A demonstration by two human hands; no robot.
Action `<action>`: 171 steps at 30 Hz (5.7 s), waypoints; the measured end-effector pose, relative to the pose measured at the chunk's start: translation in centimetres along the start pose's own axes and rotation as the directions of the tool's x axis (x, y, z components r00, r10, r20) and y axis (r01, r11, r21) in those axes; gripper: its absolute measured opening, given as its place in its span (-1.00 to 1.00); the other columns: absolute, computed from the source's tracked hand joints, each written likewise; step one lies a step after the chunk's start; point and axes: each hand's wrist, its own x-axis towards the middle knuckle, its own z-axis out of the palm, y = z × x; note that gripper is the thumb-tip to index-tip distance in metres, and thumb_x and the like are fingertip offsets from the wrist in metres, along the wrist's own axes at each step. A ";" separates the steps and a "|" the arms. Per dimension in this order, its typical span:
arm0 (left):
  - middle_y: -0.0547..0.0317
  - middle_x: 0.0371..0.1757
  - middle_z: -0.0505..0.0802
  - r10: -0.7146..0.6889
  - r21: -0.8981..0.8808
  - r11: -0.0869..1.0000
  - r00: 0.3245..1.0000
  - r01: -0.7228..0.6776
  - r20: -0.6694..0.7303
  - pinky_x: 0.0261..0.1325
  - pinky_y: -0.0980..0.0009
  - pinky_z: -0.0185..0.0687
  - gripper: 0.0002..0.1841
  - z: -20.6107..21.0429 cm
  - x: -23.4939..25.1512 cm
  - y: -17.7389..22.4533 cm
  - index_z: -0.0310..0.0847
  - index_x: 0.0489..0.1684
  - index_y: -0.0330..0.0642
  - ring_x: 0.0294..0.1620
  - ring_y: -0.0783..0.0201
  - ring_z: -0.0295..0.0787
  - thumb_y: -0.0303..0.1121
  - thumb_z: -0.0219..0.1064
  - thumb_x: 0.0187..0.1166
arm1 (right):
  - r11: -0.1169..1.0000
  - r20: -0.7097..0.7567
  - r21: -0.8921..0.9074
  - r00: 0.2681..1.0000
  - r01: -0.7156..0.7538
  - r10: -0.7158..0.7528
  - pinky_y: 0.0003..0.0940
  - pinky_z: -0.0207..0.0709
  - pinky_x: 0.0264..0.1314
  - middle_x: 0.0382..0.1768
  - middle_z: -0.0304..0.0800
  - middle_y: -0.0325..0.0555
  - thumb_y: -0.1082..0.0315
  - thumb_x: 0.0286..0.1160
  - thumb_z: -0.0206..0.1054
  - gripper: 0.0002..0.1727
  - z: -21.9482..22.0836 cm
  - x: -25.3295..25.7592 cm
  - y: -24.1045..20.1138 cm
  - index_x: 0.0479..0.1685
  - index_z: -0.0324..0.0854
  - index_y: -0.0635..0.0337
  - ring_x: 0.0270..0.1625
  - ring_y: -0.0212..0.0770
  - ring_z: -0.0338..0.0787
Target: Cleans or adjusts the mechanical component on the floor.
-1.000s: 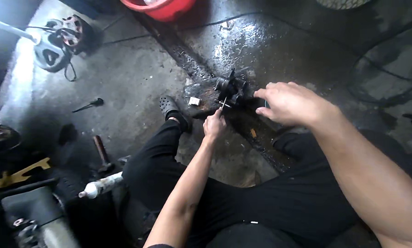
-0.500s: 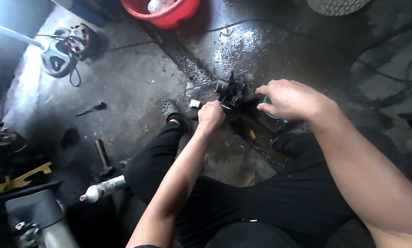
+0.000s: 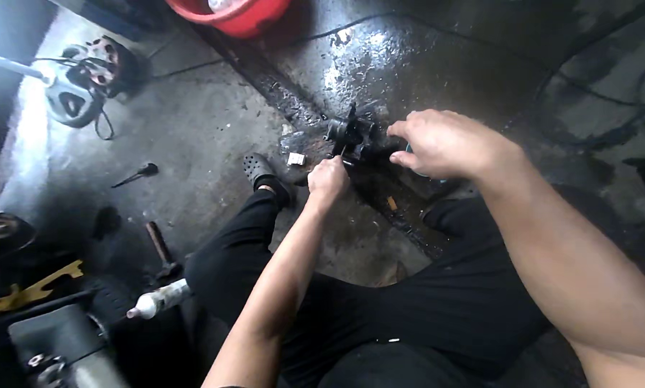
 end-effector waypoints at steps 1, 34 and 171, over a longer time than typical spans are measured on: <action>-0.21 0.15 0.86 -0.002 0.023 1.000 1.000 0.001 0.018 0.02 -0.38 0.68 -0.65 -0.9 -0.4 0.4 0.73 0.24 -0.05 0.19 -0.27 0.83 -0.26 0.35 0.51 | 1.000 -0.007 0.005 1.000 0.000 0.000 0.27 0.61 0.26 0.23 0.74 0.08 -0.07 0.70 0.26 -0.45 0.0 0.0 0.0 0.53 0.56 0.02 0.29 0.13 0.76; -0.19 0.21 0.86 -0.062 -0.141 0.989 0.994 0.048 -0.095 0.13 -0.32 0.68 -0.55 3.3 1.9 0.5 0.55 0.59 0.16 0.25 -0.25 0.82 -0.18 0.10 0.74 | 1.000 -0.007 0.005 1.000 -0.021 0.021 0.25 0.63 0.22 0.20 0.75 0.08 -0.06 0.71 0.25 -0.44 -0.2 -0.4 0.3 0.56 0.53 0.05 0.28 0.13 0.77; -0.14 0.22 0.87 -0.054 -0.346 0.938 0.989 0.003 -0.139 0.21 -0.37 0.63 -0.56 6.6 2.0 -2.8 0.54 0.62 0.24 0.23 -0.24 0.82 -0.12 0.14 0.78 | 1.000 -0.015 0.007 1.000 -0.026 0.026 0.28 0.63 0.19 0.13 0.78 0.10 -0.03 0.71 0.27 -0.48 -0.2 0.1 0.4 0.51 0.56 0.04 0.24 0.17 0.79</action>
